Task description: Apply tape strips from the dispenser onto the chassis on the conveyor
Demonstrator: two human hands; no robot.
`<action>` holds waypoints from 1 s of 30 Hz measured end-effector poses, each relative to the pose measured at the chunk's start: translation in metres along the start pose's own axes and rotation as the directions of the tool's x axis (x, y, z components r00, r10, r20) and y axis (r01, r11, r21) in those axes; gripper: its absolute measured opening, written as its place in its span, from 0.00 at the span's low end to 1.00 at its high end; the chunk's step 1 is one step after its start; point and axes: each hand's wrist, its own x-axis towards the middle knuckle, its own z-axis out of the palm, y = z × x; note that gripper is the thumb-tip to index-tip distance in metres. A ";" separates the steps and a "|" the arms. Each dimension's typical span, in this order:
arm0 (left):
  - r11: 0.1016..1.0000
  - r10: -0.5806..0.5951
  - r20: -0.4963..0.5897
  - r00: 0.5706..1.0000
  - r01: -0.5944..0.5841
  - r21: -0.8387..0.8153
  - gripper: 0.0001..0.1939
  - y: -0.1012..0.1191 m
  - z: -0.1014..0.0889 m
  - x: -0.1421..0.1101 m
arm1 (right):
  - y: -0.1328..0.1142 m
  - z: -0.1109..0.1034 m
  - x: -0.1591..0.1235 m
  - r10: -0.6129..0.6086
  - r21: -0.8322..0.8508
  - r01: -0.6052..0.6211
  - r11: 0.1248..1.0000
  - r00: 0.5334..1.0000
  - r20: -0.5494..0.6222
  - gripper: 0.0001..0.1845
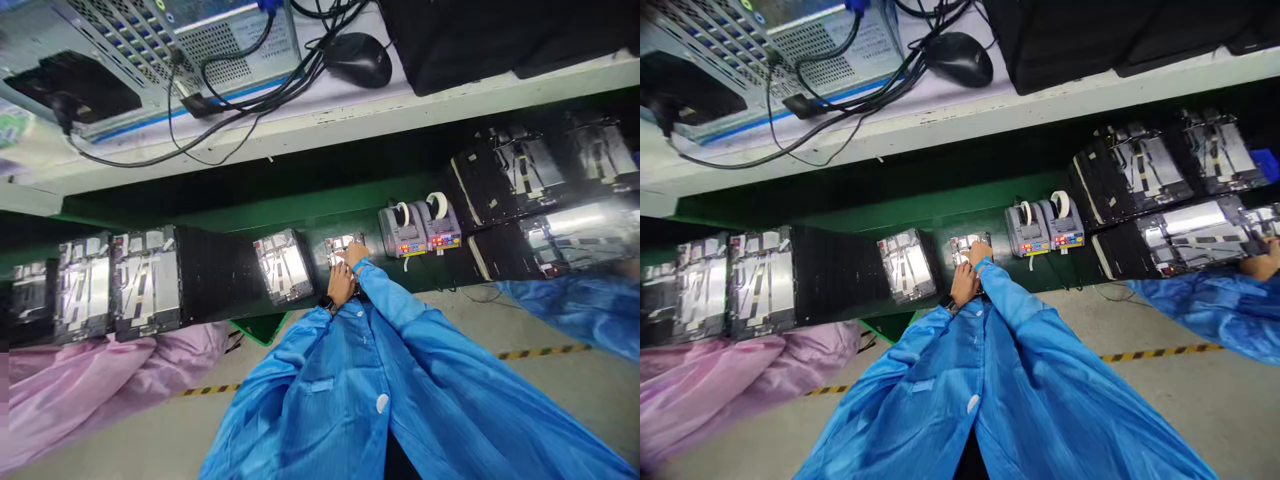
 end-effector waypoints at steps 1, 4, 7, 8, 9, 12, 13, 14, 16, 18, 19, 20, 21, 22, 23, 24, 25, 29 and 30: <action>0.998 -0.060 -0.042 0.997 0.061 0.003 0.28 -0.002 -0.002 0.000 | 0.007 -0.003 0.000 0.035 -0.003 -0.035 0.999 0.999 -0.008 0.30; 0.980 -0.194 -0.129 0.972 0.199 0.027 0.33 -0.007 -0.007 -0.001 | 0.031 -0.009 -0.004 0.120 0.026 -0.119 0.993 0.991 -0.055 0.29; 0.959 -0.254 -0.157 0.954 0.270 0.086 0.36 -0.009 -0.010 -0.002 | 0.060 -0.002 -0.021 0.189 0.101 -0.176 0.979 0.972 -0.139 0.24; 0.958 -0.252 -0.147 0.957 0.268 0.105 0.36 -0.008 -0.011 -0.003 | 0.072 0.003 -0.030 0.192 0.157 -0.166 0.974 0.966 -0.170 0.22; 0.957 -0.244 -0.134 0.961 0.260 0.125 0.36 -0.008 -0.012 -0.003 | 0.086 0.009 -0.041 0.188 0.238 -0.138 0.961 0.961 -0.201 0.20; 0.958 -0.213 -0.094 0.972 0.227 0.177 0.35 -0.009 -0.015 -0.005 | 0.136 0.025 -0.073 0.282 0.630 -0.038 0.776 0.914 -0.292 0.21; 0.957 -0.206 -0.089 0.974 0.220 0.189 0.35 -0.009 -0.015 -0.005 | 0.154 0.026 -0.081 0.391 0.772 -0.023 0.635 0.871 -0.296 0.22; 0.957 -0.201 -0.087 0.976 0.215 0.196 0.35 -0.009 -0.015 -0.004 | 0.173 0.026 -0.087 0.517 0.883 -0.003 0.469 0.812 -0.272 0.23; 0.957 -0.196 -0.091 0.976 0.211 0.198 0.35 -0.010 -0.014 -0.003 | 0.209 0.017 -0.089 0.723 0.985 0.069 0.161 0.670 -0.165 0.24; 0.957 -0.196 -0.095 0.976 0.211 0.197 0.36 -0.010 -0.013 -0.001 | 0.239 0.002 -0.082 0.791 0.988 0.153 -0.018 0.607 -0.079 0.25; 0.956 -0.198 -0.095 0.976 0.213 0.201 0.35 -0.010 -0.012 0.000 | 0.249 -0.007 -0.077 0.792 0.981 0.182 -0.068 0.607 -0.058 0.24; 0.954 -0.199 -0.095 0.975 0.215 0.207 0.35 -0.010 -0.011 0.001 | 0.257 -0.014 -0.071 0.785 0.974 0.202 -0.105 0.618 -0.043 0.24; 0.953 -0.199 -0.094 0.976 0.215 0.214 0.35 -0.009 -0.011 0.001 | 0.262 -0.021 -0.065 0.775 0.968 0.213 -0.132 0.631 -0.034 0.24; 0.952 -0.196 -0.093 0.976 0.212 0.222 0.35 -0.009 -0.011 0.002 | 0.265 -0.027 -0.060 0.769 0.964 0.221 -0.148 0.638 -0.028 0.24; 0.951 -0.194 -0.092 0.977 0.210 0.228 0.35 -0.009 -0.011 0.002 | 0.265 -0.031 -0.056 0.770 0.961 0.228 -0.156 0.637 -0.026 0.23; 0.950 -0.193 -0.091 0.977 0.209 0.232 0.35 -0.009 -0.012 0.002 | 0.264 -0.035 -0.053 0.774 0.959 0.237 -0.157 0.633 -0.030 0.23; 0.949 -0.195 -0.091 0.977 0.211 0.234 0.35 -0.009 -0.012 0.002 | 0.263 -0.037 -0.051 0.777 0.957 0.247 -0.154 0.628 -0.037 0.22; 0.948 -0.207 -0.087 0.974 0.222 0.229 0.36 -0.009 -0.012 0.001 | 0.258 -0.041 -0.048 0.779 0.955 0.264 -0.138 0.625 -0.060 0.20; 0.949 -0.208 -0.085 0.974 0.222 0.225 0.36 -0.009 -0.011 0.001 | 0.258 -0.041 -0.048 0.777 0.955 0.259 -0.143 0.627 -0.054 0.19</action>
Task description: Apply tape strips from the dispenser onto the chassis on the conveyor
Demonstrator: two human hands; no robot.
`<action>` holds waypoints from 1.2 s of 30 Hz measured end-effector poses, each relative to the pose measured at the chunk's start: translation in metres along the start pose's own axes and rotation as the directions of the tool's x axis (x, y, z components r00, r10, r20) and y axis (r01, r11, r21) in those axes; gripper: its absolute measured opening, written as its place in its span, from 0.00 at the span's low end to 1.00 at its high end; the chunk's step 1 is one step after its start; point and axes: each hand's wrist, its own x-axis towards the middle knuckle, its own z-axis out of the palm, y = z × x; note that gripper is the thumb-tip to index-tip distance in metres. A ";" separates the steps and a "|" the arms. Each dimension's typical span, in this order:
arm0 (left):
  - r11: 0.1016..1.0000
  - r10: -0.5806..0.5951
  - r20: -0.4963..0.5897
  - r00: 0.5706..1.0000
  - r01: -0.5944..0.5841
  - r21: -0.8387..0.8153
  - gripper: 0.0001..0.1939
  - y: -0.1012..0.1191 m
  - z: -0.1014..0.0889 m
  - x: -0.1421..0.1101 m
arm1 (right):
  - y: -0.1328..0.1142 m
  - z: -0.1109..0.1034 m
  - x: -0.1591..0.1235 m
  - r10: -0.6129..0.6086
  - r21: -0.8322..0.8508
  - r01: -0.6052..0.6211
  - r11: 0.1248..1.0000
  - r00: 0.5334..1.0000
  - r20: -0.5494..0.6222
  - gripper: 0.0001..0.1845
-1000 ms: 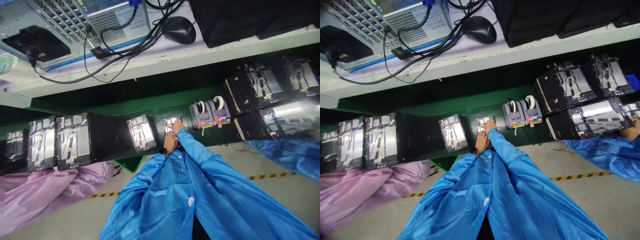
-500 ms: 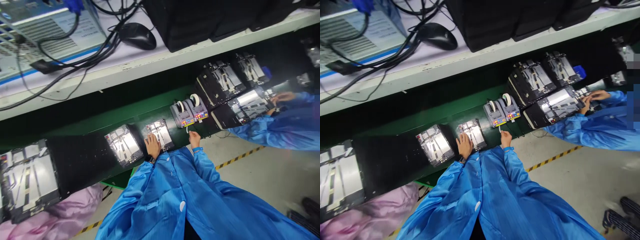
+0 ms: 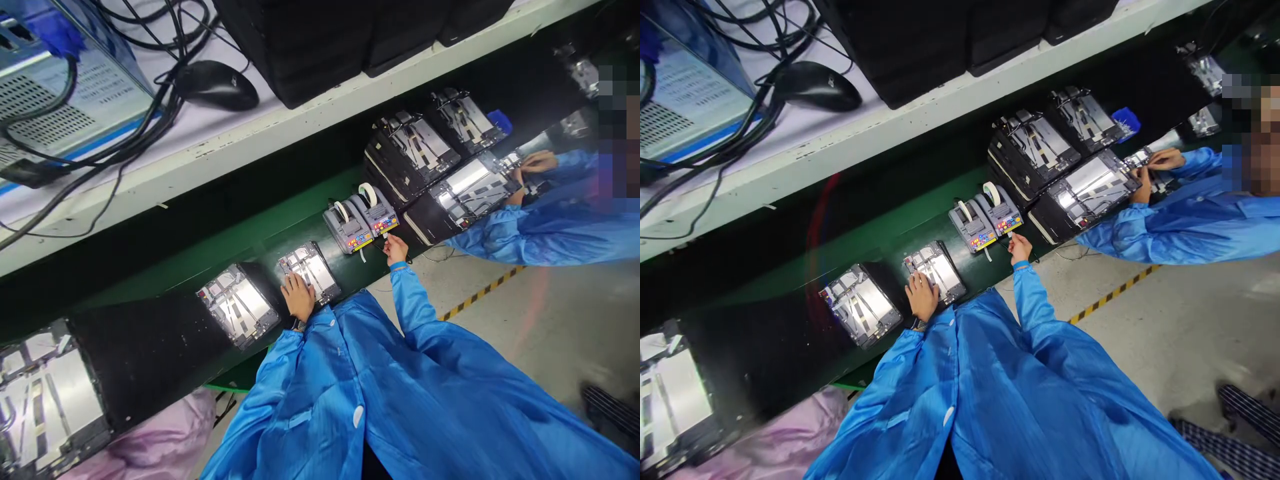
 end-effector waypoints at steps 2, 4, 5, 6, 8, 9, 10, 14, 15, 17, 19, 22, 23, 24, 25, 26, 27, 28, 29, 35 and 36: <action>1.000 0.002 0.004 1.000 -0.002 -0.007 0.37 0.000 0.001 0.000 | 0.000 0.000 0.003 0.026 0.008 -0.026 1.000 1.000 -0.005 0.18; 1.000 0.004 0.007 1.000 -0.004 -0.009 0.37 0.000 0.003 0.000 | 0.002 -0.001 0.007 0.059 0.029 -0.059 0.998 0.998 -0.009 0.16; 1.000 0.003 0.007 1.000 -0.003 -0.007 0.37 0.000 0.003 0.000 | 0.002 -0.001 0.009 0.071 0.040 -0.071 0.997 0.997 -0.010 0.15; 1.000 0.002 0.006 1.000 -0.002 -0.004 0.37 0.000 0.004 0.000 | 0.003 -0.002 0.012 0.079 0.045 -0.079 0.996 0.997 -0.011 0.14; 1.000 0.002 0.004 1.000 -0.002 0.001 0.37 0.000 0.004 0.000 | 0.006 -0.004 0.016 0.071 0.032 -0.071 0.997 0.997 -0.008 0.12; 1.000 0.005 0.004 1.000 -0.005 0.003 0.37 0.000 0.004 0.000 | 0.007 -0.005 0.018 0.057 0.015 -0.057 0.998 0.998 -0.008 0.12; 1.000 0.007 0.004 1.000 -0.007 0.004 0.37 0.000 0.004 0.000 | 0.008 -0.007 0.019 0.041 -0.004 -0.041 0.999 0.999 -0.010 0.12; 1.000 0.005 0.011 1.000 -0.005 0.009 0.37 0.000 0.002 0.000 | 0.013 -0.014 0.020 -0.004 -0.040 0.001 0.999 0.998 -0.062 0.11; 1.000 0.002 0.013 1.000 -0.002 0.012 0.37 0.000 0.002 0.000 | 0.014 -0.015 0.019 -0.008 -0.036 0.005 0.999 0.997 -0.079 0.11; 1.000 0.000 0.014 1.000 -0.001 0.020 0.37 0.001 0.000 0.000 | 0.015 -0.017 0.018 -0.016 -0.020 0.014 1.000 0.994 -0.106 0.10; 1.000 0.000 0.015 1.000 0.000 0.028 0.37 0.002 -0.001 0.000 | 0.014 -0.016 0.016 -0.020 0.005 0.021 1.000 0.993 -0.115 0.11; 1.000 -0.004 0.027 1.000 0.003 0.029 0.37 0.003 -0.005 0.000 | 0.013 -0.010 0.013 -0.038 0.031 0.042 0.999 0.993 -0.116 0.16; 1.000 -0.005 0.034 0.999 0.004 0.028 0.37 0.004 -0.006 0.000 | 0.013 -0.008 0.012 -0.046 0.034 0.050 0.998 0.991 -0.122 0.18; 1.000 -0.006 0.039 0.999 0.005 0.025 0.37 0.004 -0.007 0.000 | 0.013 -0.005 0.011 -0.054 0.035 0.059 0.998 0.990 -0.131 0.20; 1.000 -0.005 0.043 0.999 0.004 0.022 0.37 0.004 -0.008 0.000 | 0.013 -0.001 0.010 -0.062 0.034 0.067 0.997 0.988 -0.144 0.22; 1.000 -0.003 0.045 0.999 0.002 0.017 0.37 0.004 -0.009 0.000 | 0.013 0.002 0.009 -0.069 0.030 0.074 0.997 0.986 -0.154 0.22; 1.000 0.000 0.047 0.999 -0.001 0.013 0.37 0.004 -0.009 0.000 | 0.012 0.005 0.008 -0.075 0.025 0.080 0.996 0.984 -0.162 0.23; 1.000 0.003 0.050 0.999 -0.004 0.011 0.37 0.004 -0.009 0.001 | 0.012 0.008 0.007 -0.080 0.022 0.085 0.996 0.982 -0.172 0.23; 1.000 0.006 0.052 0.999 -0.006 0.010 0.37 0.004 -0.010 0.001 | 0.012 0.011 0.006 -0.079 0.023 0.085 0.996 0.979 -0.185 0.23; 0.999 -0.002 0.050 0.999 0.003 -0.036 0.35 0.001 -0.014 0.001 | 0.012 0.025 0.000 -0.053 0.061 0.074 0.995 0.954 -0.296 0.22; 0.998 -0.005 0.042 0.999 0.008 -0.060 0.33 0.001 -0.017 0.002 | 0.013 0.025 -0.001 -0.069 0.056 0.091 0.994 0.947 -0.314 0.22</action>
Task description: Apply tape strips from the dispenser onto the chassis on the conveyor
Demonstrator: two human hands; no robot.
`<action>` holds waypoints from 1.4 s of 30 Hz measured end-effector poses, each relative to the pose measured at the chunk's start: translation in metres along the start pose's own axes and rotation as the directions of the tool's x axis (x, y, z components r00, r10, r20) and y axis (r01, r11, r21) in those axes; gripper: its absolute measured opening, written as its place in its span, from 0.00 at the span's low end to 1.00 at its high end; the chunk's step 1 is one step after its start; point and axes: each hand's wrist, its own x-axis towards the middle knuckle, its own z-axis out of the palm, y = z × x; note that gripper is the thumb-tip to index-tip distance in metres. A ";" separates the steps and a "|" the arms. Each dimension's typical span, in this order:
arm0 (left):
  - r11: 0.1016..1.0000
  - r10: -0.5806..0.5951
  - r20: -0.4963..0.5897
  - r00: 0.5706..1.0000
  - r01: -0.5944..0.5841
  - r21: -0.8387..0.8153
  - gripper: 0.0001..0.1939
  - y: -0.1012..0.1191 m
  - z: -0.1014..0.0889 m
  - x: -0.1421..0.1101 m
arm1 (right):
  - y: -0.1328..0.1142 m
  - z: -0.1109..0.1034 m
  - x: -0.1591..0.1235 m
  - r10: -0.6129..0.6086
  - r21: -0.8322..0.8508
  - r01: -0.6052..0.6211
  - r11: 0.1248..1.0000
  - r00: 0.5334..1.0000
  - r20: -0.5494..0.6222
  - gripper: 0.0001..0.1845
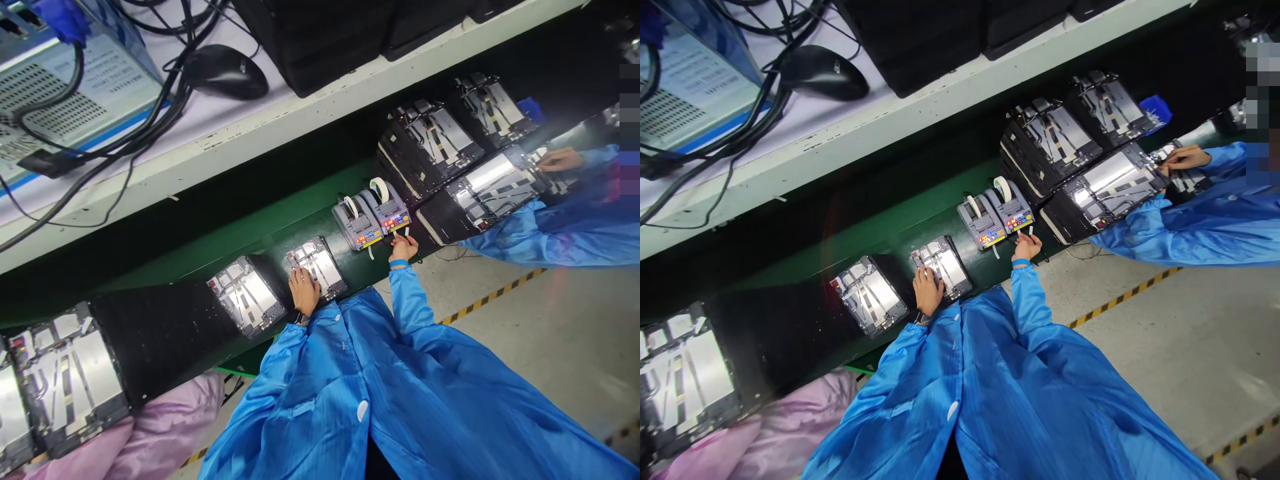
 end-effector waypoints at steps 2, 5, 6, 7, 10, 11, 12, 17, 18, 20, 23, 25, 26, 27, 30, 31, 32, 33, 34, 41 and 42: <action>0.998 -0.009 -0.028 1.000 0.007 -0.058 0.31 0.002 -0.005 0.004 | 0.001 -0.005 -0.003 -0.051 -0.010 0.050 0.999 0.998 -0.044 0.21; 0.990 -0.038 -0.076 0.996 0.027 -0.141 0.28 0.009 -0.011 0.022 | -0.001 -0.024 -0.015 -0.174 -0.053 0.171 0.984 0.984 -0.049 0.21; 0.987 -0.049 -0.089 0.995 0.034 -0.160 0.27 0.013 -0.011 0.032 | -0.004 -0.032 -0.022 -0.229 -0.066 0.227 0.972 0.973 -0.011 0.22; 0.984 -0.060 -0.101 0.993 0.042 -0.173 0.28 0.017 -0.011 0.043 | -0.008 -0.041 -0.033 -0.284 -0.076 0.287 0.955 0.958 0.044 0.23; 0.981 -0.090 -0.117 0.989 0.068 -0.179 0.33 0.028 -0.008 0.082 | -0.021 -0.058 -0.078 -0.391 -0.101 0.430 0.897 0.879 0.272 0.26; 0.983 -0.090 -0.109 0.990 0.071 -0.172 0.35 0.030 -0.007 0.094 | -0.024 -0.058 -0.097 -0.397 -0.107 0.459 0.882 0.845 0.358 0.28; 0.984 -0.085 -0.094 0.992 0.069 -0.163 0.37 0.031 -0.005 0.104 | -0.025 -0.056 -0.115 -0.394 -0.110 0.484 0.868 0.807 0.440 0.29; 0.986 -0.059 0.050 0.997 0.066 -0.156 0.33 0.018 -0.002 0.132 | 0.003 -0.007 -0.168 -0.366 -0.068 0.619 0.783 0.546 0.753 0.36; 0.985 -0.058 0.078 0.995 0.070 -0.158 0.31 0.015 -0.002 0.134 | 0.013 0.008 -0.169 -0.360 -0.068 0.658 0.750 0.492 0.793 0.38; 0.984 -0.062 0.121 0.991 0.082 -0.160 0.28 0.010 -0.004 0.137 | 0.032 0.036 -0.163 -0.336 -0.083 0.746 0.660 0.393 0.856 0.41; 0.981 -0.072 0.151 0.986 0.097 -0.167 0.27 0.006 -0.006 0.142 | 0.053 0.071 -0.146 -0.260 -0.099 0.860 0.501 0.259 0.930 0.46; 0.980 -0.066 0.157 0.985 0.094 -0.177 0.27 0.005 -0.008 0.144 | 0.058 0.084 -0.138 -0.199 -0.074 0.907 0.415 0.170 0.965 0.47; 0.979 -0.063 0.160 0.985 0.093 -0.183 0.27 0.005 -0.009 0.144 | 0.059 0.088 -0.135 -0.170 -0.056 0.921 0.386 0.130 0.977 0.47; 0.978 -0.060 0.164 0.985 0.091 -0.189 0.27 0.004 -0.010 0.145 | 0.059 0.091 -0.133 -0.142 -0.037 0.931 0.364 0.095 0.985 0.47; 0.973 -0.051 0.181 0.982 0.090 -0.213 0.26 0.001 -0.013 0.147 | 0.056 0.095 -0.131 -0.070 -0.007 0.950 0.314 0.030 0.997 0.48; 0.971 -0.050 0.185 0.981 0.091 -0.222 0.25 -0.001 -0.013 0.148 | 0.054 0.096 -0.131 -0.055 0.001 0.955 0.296 0.016 0.998 0.48; 0.969 -0.049 0.189 0.981 0.092 -0.230 0.25 -0.001 -0.013 0.148 | 0.054 0.097 -0.132 -0.045 0.011 0.961 0.277 0.001 0.999 0.48; 0.967 -0.049 0.193 0.980 0.095 -0.236 0.24 -0.002 -0.013 0.149 | 0.053 0.098 -0.132 -0.040 0.023 0.966 0.258 -0.014 0.999 0.48; 0.966 -0.049 0.196 0.979 0.097 -0.240 0.24 -0.002 -0.013 0.150 | 0.052 0.100 -0.133 -0.039 0.035 0.969 0.243 -0.026 0.999 0.48; 0.971 -0.021 0.215 0.976 0.071 -0.228 0.30 0.001 -0.017 0.150 | 0.048 0.106 -0.133 -0.059 0.006 0.950 0.311 0.013 0.998 0.52; 0.971 -0.022 0.214 0.977 0.073 -0.230 0.30 0.001 -0.017 0.150 | 0.048 0.106 -0.132 -0.056 -0.004 0.947 0.322 0.023 0.998 0.52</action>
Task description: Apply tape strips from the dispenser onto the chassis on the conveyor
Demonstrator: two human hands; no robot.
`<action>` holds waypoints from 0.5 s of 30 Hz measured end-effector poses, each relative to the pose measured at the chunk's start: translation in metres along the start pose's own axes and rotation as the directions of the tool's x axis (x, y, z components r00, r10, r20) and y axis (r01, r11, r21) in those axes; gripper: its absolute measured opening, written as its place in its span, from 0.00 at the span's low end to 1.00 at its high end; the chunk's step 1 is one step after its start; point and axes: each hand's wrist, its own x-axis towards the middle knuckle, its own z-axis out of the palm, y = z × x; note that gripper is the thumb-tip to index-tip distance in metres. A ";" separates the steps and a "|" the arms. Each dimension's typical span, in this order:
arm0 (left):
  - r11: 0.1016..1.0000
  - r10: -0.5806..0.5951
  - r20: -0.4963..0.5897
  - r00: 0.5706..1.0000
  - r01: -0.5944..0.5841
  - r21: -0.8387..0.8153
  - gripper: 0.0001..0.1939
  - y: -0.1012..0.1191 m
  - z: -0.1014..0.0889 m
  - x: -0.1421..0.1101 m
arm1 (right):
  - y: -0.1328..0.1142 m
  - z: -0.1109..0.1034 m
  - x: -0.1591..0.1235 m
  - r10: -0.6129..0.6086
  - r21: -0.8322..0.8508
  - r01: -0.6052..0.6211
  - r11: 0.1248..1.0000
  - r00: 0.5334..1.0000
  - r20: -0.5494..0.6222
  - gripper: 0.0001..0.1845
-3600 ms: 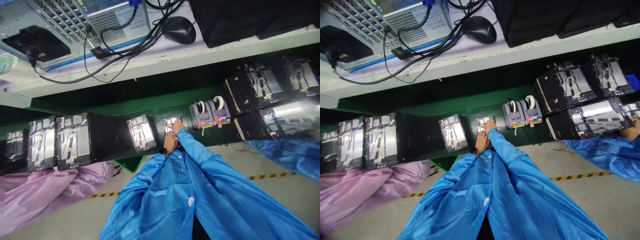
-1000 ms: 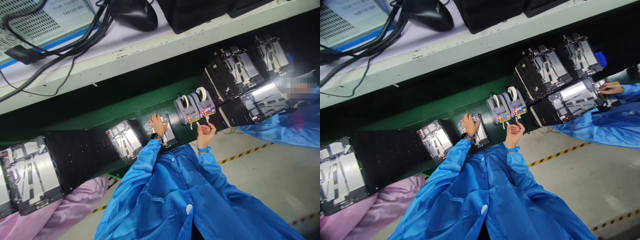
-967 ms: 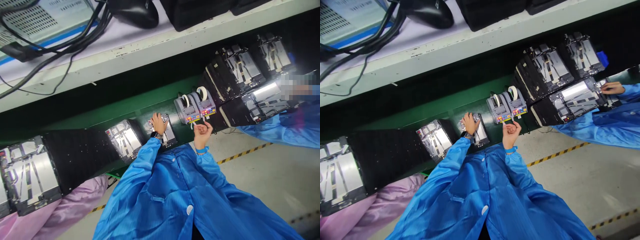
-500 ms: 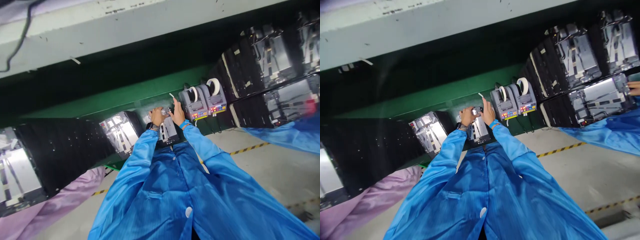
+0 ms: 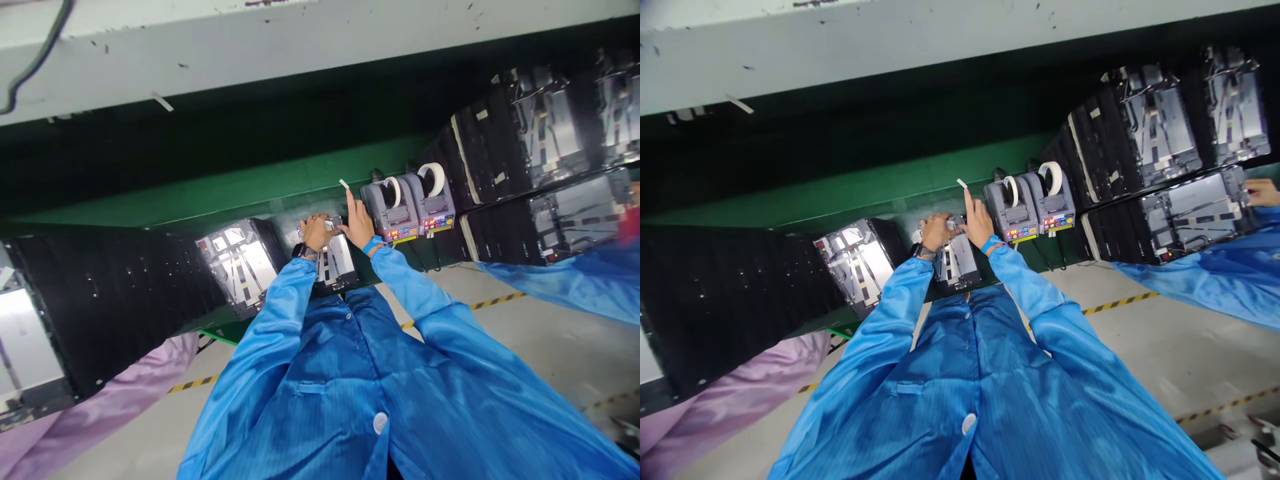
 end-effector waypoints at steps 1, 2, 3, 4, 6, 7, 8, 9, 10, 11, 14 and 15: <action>1.000 -0.002 -0.001 1.000 0.002 -0.003 0.29 0.000 0.000 0.000 | 0.001 0.000 0.000 0.010 0.003 -0.010 1.000 1.000 0.000 0.53; 1.000 -0.005 -0.003 1.000 0.005 -0.008 0.28 -0.001 0.000 0.001 | 0.002 0.000 0.000 0.019 0.001 -0.019 1.000 1.000 -0.002 0.54; 1.000 -0.007 -0.005 1.000 0.007 -0.013 0.27 -0.001 0.000 0.001 | 0.003 -0.001 -0.001 0.027 -0.004 -0.027 1.000 1.000 -0.008 0.55; 1.000 -0.009 -0.005 1.000 0.009 -0.018 0.27 -0.002 -0.001 0.002 | 0.004 -0.001 -0.001 0.032 -0.004 -0.032 0.999 0.999 -0.019 0.56; 1.000 -0.016 -0.002 1.000 0.016 -0.025 0.26 -0.002 -0.002 0.004 | 0.005 -0.003 -0.001 0.039 0.025 -0.038 0.999 0.998 -0.053 0.54; 0.999 -0.023 0.004 1.000 0.023 -0.027 0.26 -0.002 -0.003 0.005 | 0.005 -0.006 -0.001 0.046 0.059 -0.042 0.997 0.996 -0.074 0.52; 0.999 -0.031 0.010 0.999 0.032 -0.029 0.26 -0.001 -0.004 0.006 | 0.005 -0.008 -0.001 0.056 0.103 -0.048 0.994 0.995 -0.085 0.50; 0.999 -0.037 0.019 0.999 0.038 -0.032 0.26 -0.001 -0.005 0.006 | 0.005 -0.012 0.000 0.068 0.152 -0.056 0.987 0.995 -0.075 0.49; 0.998 -0.040 0.029 0.999 0.041 -0.037 0.26 -0.001 -0.006 0.008 | 0.005 -0.015 0.000 0.078 0.196 -0.069 0.978 0.996 -0.041 0.48; 0.998 -0.040 0.042 0.998 0.042 -0.043 0.26 -0.001 -0.008 0.009 | 0.005 -0.018 0.001 0.083 0.230 -0.085 0.969 0.996 0.021 0.48; 0.997 -0.038 0.069 0.997 0.042 -0.061 0.26 -0.002 -0.011 0.013 | 0.006 -0.020 0.003 0.054 0.236 -0.116 0.965 0.966 0.254 0.48; 0.997 -0.041 0.073 0.996 0.046 -0.063 0.26 -0.003 -0.011 0.015 | 0.006 -0.019 0.005 0.040 0.211 -0.110 0.971 0.950 0.310 0.48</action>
